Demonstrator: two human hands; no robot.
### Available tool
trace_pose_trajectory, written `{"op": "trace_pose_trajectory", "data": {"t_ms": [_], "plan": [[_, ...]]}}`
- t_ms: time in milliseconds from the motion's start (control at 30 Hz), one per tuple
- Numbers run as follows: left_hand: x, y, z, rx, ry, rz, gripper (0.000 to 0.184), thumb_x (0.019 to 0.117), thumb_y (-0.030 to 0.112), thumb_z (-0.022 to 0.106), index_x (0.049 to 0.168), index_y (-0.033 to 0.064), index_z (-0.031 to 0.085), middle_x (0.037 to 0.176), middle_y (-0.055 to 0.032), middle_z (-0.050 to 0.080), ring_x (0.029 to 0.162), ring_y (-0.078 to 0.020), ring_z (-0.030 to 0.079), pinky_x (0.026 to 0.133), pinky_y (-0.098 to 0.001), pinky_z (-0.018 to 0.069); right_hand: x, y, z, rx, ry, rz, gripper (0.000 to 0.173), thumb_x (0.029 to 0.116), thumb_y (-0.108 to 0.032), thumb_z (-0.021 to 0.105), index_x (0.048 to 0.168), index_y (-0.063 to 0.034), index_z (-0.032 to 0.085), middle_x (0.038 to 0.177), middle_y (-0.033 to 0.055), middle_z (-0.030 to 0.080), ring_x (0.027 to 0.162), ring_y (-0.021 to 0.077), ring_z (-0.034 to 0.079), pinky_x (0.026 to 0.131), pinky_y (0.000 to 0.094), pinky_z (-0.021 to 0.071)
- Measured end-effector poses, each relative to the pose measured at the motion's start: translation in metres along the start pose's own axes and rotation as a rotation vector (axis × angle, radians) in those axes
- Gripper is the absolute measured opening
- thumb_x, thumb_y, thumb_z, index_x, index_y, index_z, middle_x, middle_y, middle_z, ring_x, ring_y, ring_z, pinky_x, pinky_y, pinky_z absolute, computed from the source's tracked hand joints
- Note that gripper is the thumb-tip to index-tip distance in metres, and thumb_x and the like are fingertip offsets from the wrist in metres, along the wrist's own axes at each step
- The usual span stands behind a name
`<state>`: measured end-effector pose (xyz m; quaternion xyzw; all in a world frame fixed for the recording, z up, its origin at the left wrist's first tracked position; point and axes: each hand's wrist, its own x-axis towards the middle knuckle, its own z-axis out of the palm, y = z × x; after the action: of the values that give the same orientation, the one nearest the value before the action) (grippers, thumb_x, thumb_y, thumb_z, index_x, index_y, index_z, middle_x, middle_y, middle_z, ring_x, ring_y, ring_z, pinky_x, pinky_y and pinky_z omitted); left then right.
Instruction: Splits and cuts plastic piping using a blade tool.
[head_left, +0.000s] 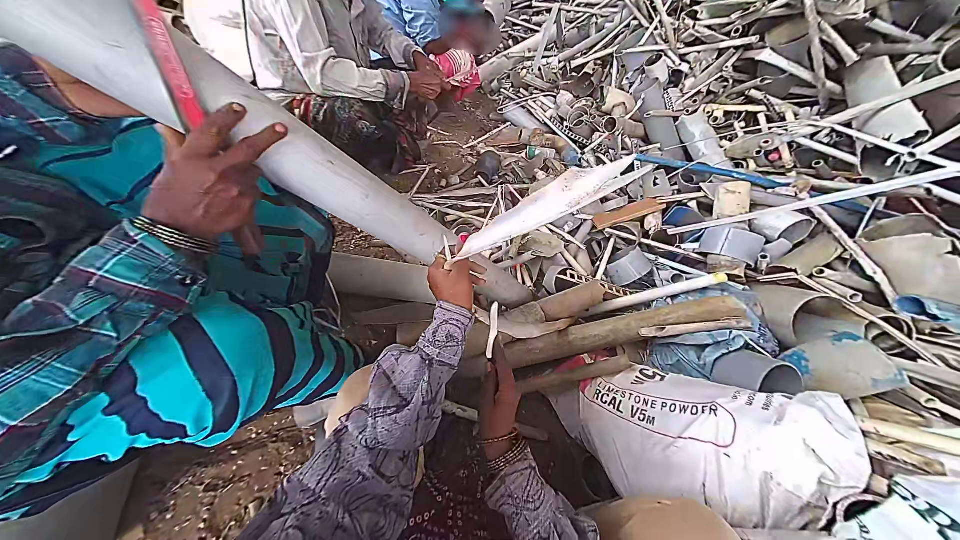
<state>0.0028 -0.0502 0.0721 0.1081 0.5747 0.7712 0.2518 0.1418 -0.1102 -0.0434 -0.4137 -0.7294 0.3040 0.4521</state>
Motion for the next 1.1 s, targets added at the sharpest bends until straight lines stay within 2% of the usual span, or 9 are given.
{"op": "trace_pose_trajectory", "data": {"t_ms": [100, 167, 233, 333, 433, 633, 900, 1000, 1100], "plan": [[0.002, 0.004, 0.001, -0.02, 0.029, -0.049, 0.034, 0.1105, 0.021, 0.044, 0.11, -0.0081, 0.062, 0.056, -0.0019, 0.062, 0.04, -0.0024, 0.053, 0.044, -0.0165, 0.0437, 0.003, 0.015, 0.003, 0.043, 0.045, 0.087, 0.042, 0.097, 0.006, 0.049, 0.137, 0.0191, 0.052, 0.118, 0.0341, 0.067, 0.089, 0.0264, 0.07, 0.083, 0.0337, 0.0547], [0.002, 0.007, -0.001, -0.027, 0.041, -0.082, 0.034, 0.1107, 0.02, 0.044, 0.109, -0.0089, 0.062, 0.055, -0.0026, 0.061, 0.04, -0.0026, 0.053, 0.043, -0.0161, 0.0428, 0.01, 0.045, -0.004, -0.008, 0.071, 0.282, 0.043, 0.103, 0.003, 0.047, 0.145, 0.0144, 0.046, 0.116, 0.0351, 0.065, 0.076, 0.0277, 0.064, 0.074, 0.0406, 0.0534], [0.004, 0.009, -0.001, -0.02, 0.049, -0.107, 0.037, 0.1111, 0.024, 0.043, 0.108, -0.0085, 0.062, 0.054, -0.0025, 0.061, 0.039, -0.0022, 0.052, 0.042, -0.0155, 0.0416, 0.01, 0.054, -0.007, -0.067, 0.078, 0.275, 0.043, 0.1018, 0.003, 0.047, 0.143, 0.0147, 0.048, 0.114, 0.0349, 0.067, 0.079, 0.0337, 0.067, 0.077, 0.0459, 0.054], [0.005, 0.008, 0.001, 0.0, 0.059, -0.135, 0.04, 0.1114, 0.027, 0.042, 0.108, -0.0071, 0.062, 0.055, -0.0023, 0.061, 0.039, -0.0023, 0.051, 0.042, -0.0156, 0.0407, 0.0, 0.034, -0.001, -0.027, 0.063, 0.079, 0.041, 0.0954, 0.006, 0.05, 0.135, 0.019, 0.055, 0.128, 0.0364, 0.063, 0.107, 0.0436, 0.07, 0.095, 0.0461, 0.054], [0.005, 0.011, 0.004, -0.015, 0.068, -0.151, 0.042, 0.1119, 0.029, 0.041, 0.106, -0.0068, 0.062, 0.054, -0.002, 0.06, 0.039, -0.0017, 0.051, 0.041, -0.0151, 0.0393, 0.009, 0.056, 0.002, -0.031, 0.134, 0.237, 0.044, 0.1015, 0.004, 0.048, 0.143, 0.0171, 0.046, 0.136, 0.0378, 0.057, 0.111, 0.0469, 0.066, 0.099, 0.05, 0.0508], [0.007, 0.009, 0.005, -0.001, 0.077, -0.154, 0.043, 0.1114, 0.03, 0.042, 0.104, -0.0061, 0.064, 0.055, -0.0022, 0.06, 0.039, -0.0026, 0.051, 0.041, -0.016, 0.0396, 0.0, 0.059, 0.001, -0.081, 0.111, 0.151, 0.043, 0.0974, 0.005, 0.05, 0.139, 0.0166, 0.052, 0.118, 0.0358, 0.067, 0.078, 0.0385, 0.07, 0.076, 0.0491, 0.0557], [0.006, 0.009, 0.01, 0.02, 0.079, -0.164, 0.045, 0.1119, 0.032, 0.04, 0.102, -0.0059, 0.064, 0.055, -0.0023, 0.062, 0.039, -0.0019, 0.051, 0.041, -0.0157, 0.0391, 0.003, 0.062, 0.007, -0.048, 0.107, 0.262, 0.048, 0.1018, 0.002, 0.047, 0.148, 0.0142, 0.041, 0.131, 0.0381, 0.059, 0.094, 0.0455, 0.07, 0.086, 0.055, 0.0536], [0.01, 0.013, 0.011, 0.005, 0.085, -0.147, 0.044, 0.1117, 0.029, 0.041, 0.102, -0.007, 0.064, 0.055, -0.003, 0.062, 0.039, -0.0022, 0.051, 0.04, -0.0156, 0.0386, 0.001, 0.062, 0.013, -0.059, 0.09, 0.111, 0.049, 0.096, 0.002, 0.048, 0.142, 0.0195, 0.045, 0.115, 0.0373, 0.066, 0.076, 0.0381, 0.07, 0.075, 0.0491, 0.0568], [0.008, 0.01, 0.011, 0.007, 0.084, -0.157, 0.044, 0.1116, 0.03, 0.042, 0.102, -0.0067, 0.063, 0.054, -0.0028, 0.061, 0.039, -0.0023, 0.051, 0.04, -0.0156, 0.0389, -0.004, 0.068, 0.011, -0.026, 0.09, 0.263, 0.051, 0.1026, 0.001, 0.045, 0.15, 0.0159, 0.035, 0.113, 0.0372, 0.065, 0.076, 0.0361, 0.066, 0.075, 0.0495, 0.0545]]}}
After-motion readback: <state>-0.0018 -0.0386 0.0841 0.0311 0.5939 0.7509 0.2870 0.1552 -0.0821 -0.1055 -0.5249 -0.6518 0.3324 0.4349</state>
